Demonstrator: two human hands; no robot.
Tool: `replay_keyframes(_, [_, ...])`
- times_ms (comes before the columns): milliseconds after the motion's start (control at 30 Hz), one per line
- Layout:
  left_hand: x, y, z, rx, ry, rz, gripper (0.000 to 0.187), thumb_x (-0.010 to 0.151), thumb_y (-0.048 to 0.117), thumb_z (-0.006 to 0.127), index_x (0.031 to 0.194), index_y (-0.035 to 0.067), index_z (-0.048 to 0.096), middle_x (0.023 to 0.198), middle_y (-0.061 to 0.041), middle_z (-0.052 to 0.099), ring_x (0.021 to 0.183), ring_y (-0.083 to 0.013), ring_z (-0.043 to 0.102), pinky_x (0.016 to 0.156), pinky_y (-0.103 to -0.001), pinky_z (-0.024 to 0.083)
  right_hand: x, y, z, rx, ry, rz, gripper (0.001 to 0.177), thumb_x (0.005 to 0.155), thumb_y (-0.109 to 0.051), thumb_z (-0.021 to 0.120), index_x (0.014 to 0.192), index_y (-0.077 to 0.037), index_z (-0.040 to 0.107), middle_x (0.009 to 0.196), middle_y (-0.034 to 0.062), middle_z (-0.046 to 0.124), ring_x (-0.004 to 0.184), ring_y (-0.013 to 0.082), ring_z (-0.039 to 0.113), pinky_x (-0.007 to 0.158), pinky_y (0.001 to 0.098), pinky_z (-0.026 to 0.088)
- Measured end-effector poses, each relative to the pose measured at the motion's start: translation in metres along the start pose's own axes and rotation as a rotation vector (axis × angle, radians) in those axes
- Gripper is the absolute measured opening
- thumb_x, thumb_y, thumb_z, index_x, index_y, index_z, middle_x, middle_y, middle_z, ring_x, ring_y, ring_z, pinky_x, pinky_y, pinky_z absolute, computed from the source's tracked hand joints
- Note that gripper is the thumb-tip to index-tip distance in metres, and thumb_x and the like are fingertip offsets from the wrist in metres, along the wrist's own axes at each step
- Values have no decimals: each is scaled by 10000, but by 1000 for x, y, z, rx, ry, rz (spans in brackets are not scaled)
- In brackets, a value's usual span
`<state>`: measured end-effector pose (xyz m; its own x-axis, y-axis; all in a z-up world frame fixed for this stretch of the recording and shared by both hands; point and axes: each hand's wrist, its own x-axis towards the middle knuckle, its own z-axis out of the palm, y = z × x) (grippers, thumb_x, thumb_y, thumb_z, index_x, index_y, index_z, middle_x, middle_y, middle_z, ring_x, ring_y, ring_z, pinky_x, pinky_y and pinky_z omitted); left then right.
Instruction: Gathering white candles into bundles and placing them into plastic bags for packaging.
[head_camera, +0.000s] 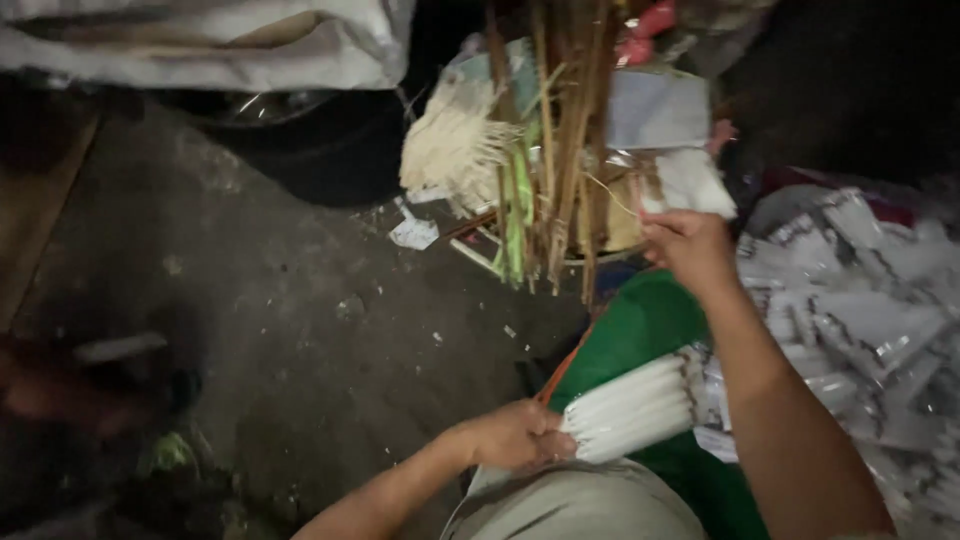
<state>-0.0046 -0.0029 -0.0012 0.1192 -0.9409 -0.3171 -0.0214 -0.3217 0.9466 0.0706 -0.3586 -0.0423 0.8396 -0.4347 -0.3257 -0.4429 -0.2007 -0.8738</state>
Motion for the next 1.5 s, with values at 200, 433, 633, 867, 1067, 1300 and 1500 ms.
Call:
replay_keyframes(200, [0,5,15,-110,-65,-152,412,1083,417,568,750,176,547,657,65,541,673,-63,506,616,-307,408,11,-16,19,96,35,19,279,962,-152,678,1183,13,720,819,141,745,627,161,701,515,275,518])
replay_keyframes(433, [-1,-31,30,-825,-76,-449,188,988,135,479,840,85,583,829,-32,631,610,-75,503,494,-246,403,6,-19,19,58,101,53,326,954,-181,712,1232,-9,726,825,107,730,588,163,710,429,271,500])
replay_keyframes(633, [-7,8,11,-381,-24,-289,385,1098,282,610,763,98,571,698,1,613,569,-37,536,523,-246,469,-18,-47,-7,19,100,35,312,942,-188,694,1200,-19,736,861,121,733,607,146,689,473,267,513])
replay_keyframes(867, [4,-34,22,-670,-92,-273,105,1046,66,591,970,20,648,852,-50,664,558,-32,535,431,-210,420,-26,-43,-40,111,191,-11,172,977,-147,666,1083,-25,725,737,90,700,579,109,647,488,209,503])
replay_keyframes(1067, [21,-33,23,-862,-70,121,597,838,542,819,1008,-15,690,724,-111,675,579,-137,615,508,-250,440,-132,-62,-88,-651,-18,-145,316,998,-294,563,1002,-63,778,996,142,791,948,266,733,794,423,491])
replay_keyframes(1300, [69,37,7,-817,186,-262,279,978,282,693,843,39,695,610,-77,641,453,-151,594,342,-304,453,-299,-38,-61,-718,-696,-365,276,917,-404,537,864,-308,791,989,-89,828,918,161,771,773,362,558])
replay_keyframes(1500, [69,79,33,-816,169,-496,190,904,-61,434,901,-61,624,896,-162,673,472,-389,645,330,-509,471,-307,-69,-34,-1236,-451,-405,297,828,-150,594,1110,-220,657,781,19,717,682,332,742,527,530,574])
